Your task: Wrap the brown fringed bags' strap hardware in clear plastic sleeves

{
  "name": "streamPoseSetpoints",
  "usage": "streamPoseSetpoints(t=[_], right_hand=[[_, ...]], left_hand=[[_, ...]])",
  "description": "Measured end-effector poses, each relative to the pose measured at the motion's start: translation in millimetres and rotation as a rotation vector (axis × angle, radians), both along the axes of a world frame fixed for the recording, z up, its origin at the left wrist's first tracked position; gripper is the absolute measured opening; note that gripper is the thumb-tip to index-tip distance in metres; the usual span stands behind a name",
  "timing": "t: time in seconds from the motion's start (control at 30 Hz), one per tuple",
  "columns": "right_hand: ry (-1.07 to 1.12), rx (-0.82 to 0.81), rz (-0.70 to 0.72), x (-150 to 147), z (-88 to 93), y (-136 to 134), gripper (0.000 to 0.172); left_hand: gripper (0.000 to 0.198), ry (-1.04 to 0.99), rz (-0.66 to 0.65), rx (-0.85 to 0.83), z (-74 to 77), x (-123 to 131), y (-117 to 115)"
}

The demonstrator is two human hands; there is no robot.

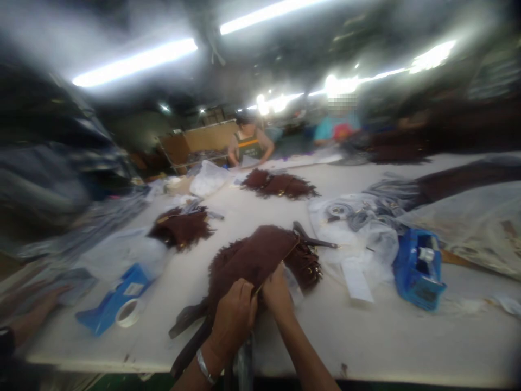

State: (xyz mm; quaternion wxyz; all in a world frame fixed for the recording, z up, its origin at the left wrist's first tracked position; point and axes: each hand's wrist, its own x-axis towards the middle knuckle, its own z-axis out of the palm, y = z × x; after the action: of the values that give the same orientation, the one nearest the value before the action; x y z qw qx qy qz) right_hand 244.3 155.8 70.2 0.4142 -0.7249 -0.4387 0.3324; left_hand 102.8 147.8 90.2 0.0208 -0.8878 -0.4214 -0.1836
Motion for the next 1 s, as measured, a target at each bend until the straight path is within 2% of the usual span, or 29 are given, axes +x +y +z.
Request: streamPoseSetpoints(t=[0.07, 0.17, 0.2, 0.23, 0.33, 0.43, 0.53, 0.63, 0.7, 0.77, 0.83, 0.9, 1.0], right_hand=[[0.11, 0.063, 0.117, 6.9, -4.4, -8.6, 0.045], [0.319, 0.198, 0.4, 19.6, -12.3, -20.9, 0.056], [0.312, 0.22, 0.426, 20.7, -14.6, -22.9, 0.057], [0.239, 0.208, 0.398, 19.3, -16.6, -23.5, 0.053], [-0.192, 0.031, 0.216, 3.8, -19.9, -19.3, 0.034], [-0.354, -0.055, 0.235, -5.9, -19.4, -17.2, 0.023], [-0.34, 0.006, 0.28, 12.3, -19.7, -25.3, 0.015], [-0.459, 0.132, 0.078, 45.2, -25.3, -32.7, 0.023], [-0.606, 0.17, -0.019, 60.9, -31.4, -31.9, 0.03], [-0.731, 0.139, 0.034, 67.5, -37.0, -27.8, 0.031], [-0.807, 0.071, 0.094, 66.9, -39.7, -22.5, 0.025], [-0.84, 0.011, 0.13, 61.8, -38.7, -17.5, 0.023], [-0.79, -0.065, 0.163, 49.6, -30.7, -15.4, 0.025]], left_hand=[[0.009, -0.018, 0.019, -0.021, -0.1, -2.7, 3.0], [0.012, -0.012, 0.011, -0.053, -0.7, -7.3, 6.5], [0.013, -0.002, 0.002, -0.056, -1.2, -8.1, 6.7], [0.014, 0.012, -0.008, -0.056, -1.6, -8.5, 6.2], [0.016, 0.093, -0.061, -0.071, 1.6, -9.0, 3.8], [0.012, 0.185, -0.13, -0.139, 15.9, -10.8, 5.8], [0.022, 0.146, -0.139, -0.139, 35.5, -6.1, 17.1], [0.021, 0.003, -0.171, -0.073, 42.7, 14.2, 37.2], [0.032, -0.002, -0.244, -0.066, 35.3, 33.3, 53.1], [0.04, 0.089, -0.292, -0.093, 20.7, 50.5, 68.0], [0.044, 0.191, -0.302, -0.124, 5.1, 61.4, 79.8], [0.044, 0.249, -0.305, -0.139, -5.8, 64.9, 88.4], [0.043, 0.263, -0.311, -0.144, -9.1, 62.5, 95.8]])
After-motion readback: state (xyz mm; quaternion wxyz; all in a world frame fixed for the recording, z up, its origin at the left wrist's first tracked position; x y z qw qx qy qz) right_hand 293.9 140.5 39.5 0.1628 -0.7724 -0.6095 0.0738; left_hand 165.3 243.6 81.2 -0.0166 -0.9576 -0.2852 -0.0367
